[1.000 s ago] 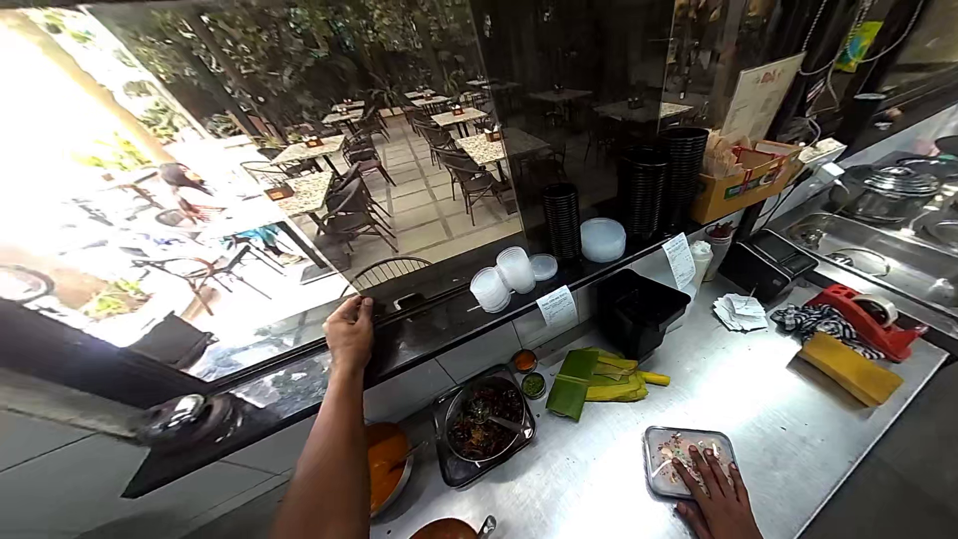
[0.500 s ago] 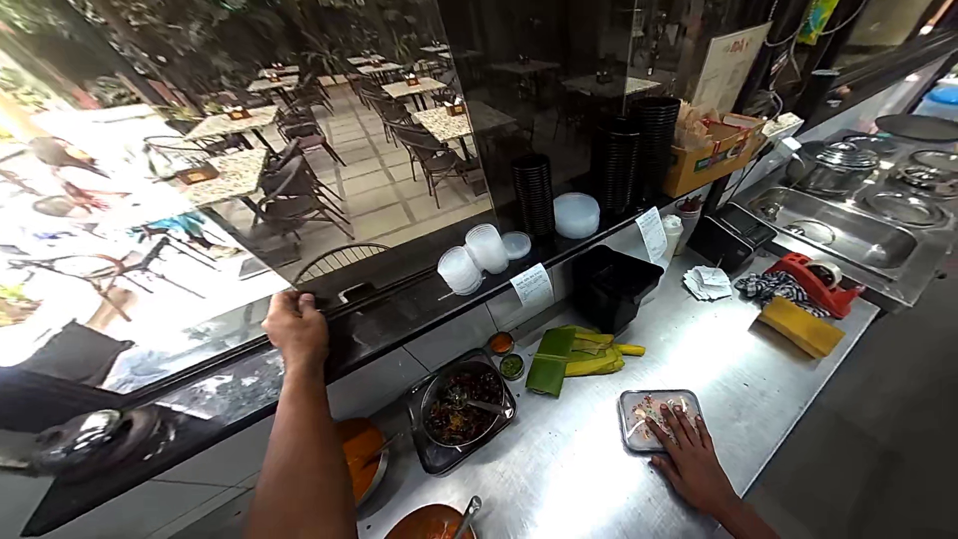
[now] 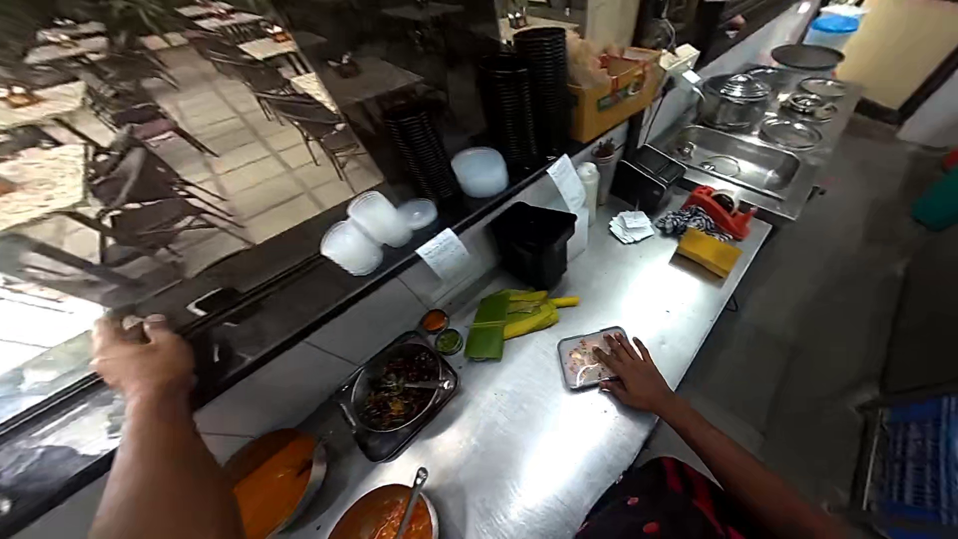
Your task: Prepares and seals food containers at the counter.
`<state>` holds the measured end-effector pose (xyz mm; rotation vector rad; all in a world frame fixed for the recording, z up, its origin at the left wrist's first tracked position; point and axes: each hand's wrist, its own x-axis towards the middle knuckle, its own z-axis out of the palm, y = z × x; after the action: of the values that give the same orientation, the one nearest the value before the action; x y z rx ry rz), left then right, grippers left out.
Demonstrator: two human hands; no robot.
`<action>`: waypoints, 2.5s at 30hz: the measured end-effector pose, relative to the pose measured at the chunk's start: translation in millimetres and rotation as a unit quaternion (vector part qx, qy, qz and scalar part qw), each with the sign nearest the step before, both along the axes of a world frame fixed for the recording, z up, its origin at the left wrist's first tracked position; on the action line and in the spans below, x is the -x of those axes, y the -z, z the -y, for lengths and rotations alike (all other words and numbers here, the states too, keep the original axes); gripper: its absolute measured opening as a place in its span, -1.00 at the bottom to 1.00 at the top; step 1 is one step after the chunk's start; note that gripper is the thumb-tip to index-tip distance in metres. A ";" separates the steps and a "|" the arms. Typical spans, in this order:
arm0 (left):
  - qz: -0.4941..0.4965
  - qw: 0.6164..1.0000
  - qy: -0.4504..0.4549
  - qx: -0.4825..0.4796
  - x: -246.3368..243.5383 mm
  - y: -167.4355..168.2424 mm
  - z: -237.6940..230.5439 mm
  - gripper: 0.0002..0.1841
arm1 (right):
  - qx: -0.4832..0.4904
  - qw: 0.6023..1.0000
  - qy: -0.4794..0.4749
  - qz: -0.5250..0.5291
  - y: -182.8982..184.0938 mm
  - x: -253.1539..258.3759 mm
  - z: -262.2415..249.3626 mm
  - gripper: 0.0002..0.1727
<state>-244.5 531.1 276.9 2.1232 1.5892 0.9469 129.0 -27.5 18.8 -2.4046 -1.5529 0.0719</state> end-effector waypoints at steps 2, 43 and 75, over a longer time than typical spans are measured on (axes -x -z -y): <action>0.014 1.000 -0.012 0.001 -1.6 2.1 11.2 -0.27 | -0.012 1.000 0.001 -0.004 -5.1 -17.1 3.9 -0.04; -0.235 0.962 0.127 0.055 -554.5 266.1 548.0 -0.13 | -0.176 0.883 0.288 -0.325 -69.4 -498.1 210.6 -0.45; 0.501 0.585 0.015 0.638 -903.2 194.3 673.4 -0.04 | -0.089 0.701 0.225 -0.671 -92.3 -630.8 147.4 -0.78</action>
<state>658.7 -142.2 82.6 0.3654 0.9366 0.4390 759.8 -175.0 111.0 -1.6066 -0.2348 1.1814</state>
